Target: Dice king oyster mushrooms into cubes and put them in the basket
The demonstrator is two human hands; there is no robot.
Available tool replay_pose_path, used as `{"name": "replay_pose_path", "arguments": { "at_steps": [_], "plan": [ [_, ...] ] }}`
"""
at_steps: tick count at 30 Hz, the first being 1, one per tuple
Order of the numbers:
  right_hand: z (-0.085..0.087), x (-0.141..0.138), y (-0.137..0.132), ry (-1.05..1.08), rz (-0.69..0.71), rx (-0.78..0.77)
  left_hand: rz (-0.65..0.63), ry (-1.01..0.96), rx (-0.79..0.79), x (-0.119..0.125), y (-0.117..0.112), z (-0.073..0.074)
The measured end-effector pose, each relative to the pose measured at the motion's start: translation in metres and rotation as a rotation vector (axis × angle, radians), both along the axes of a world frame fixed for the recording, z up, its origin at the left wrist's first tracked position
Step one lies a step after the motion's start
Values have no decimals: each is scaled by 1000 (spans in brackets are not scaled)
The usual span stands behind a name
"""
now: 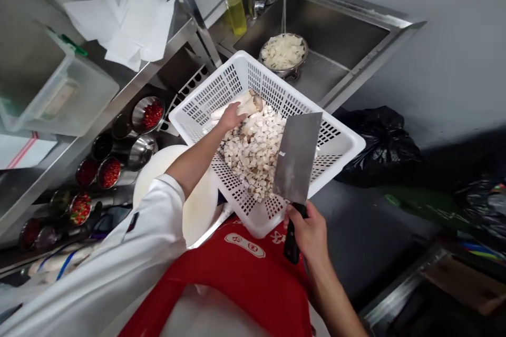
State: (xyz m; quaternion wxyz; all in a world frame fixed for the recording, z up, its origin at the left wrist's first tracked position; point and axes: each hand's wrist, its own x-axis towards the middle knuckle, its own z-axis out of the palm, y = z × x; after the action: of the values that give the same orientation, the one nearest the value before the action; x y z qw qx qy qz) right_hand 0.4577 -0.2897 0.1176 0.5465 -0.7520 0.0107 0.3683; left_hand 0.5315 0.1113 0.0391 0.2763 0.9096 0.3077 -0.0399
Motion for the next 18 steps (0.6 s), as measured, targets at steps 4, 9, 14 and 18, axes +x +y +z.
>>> {"name": "replay_pose_path", "arguments": {
  "at_steps": [4,9,14,18],
  "plan": [
    [3,5,1,81,23,50,63,51,68,34,-3,-28],
    [7,16,6,85,10,71,120,-10,59,37,-7,-41],
    [4,33,12,90,55,81,339,-393,-227,26,10,-25],
    [4,48,27,74,117,58,502,-839,-468,6,20,22]
  ]
}}
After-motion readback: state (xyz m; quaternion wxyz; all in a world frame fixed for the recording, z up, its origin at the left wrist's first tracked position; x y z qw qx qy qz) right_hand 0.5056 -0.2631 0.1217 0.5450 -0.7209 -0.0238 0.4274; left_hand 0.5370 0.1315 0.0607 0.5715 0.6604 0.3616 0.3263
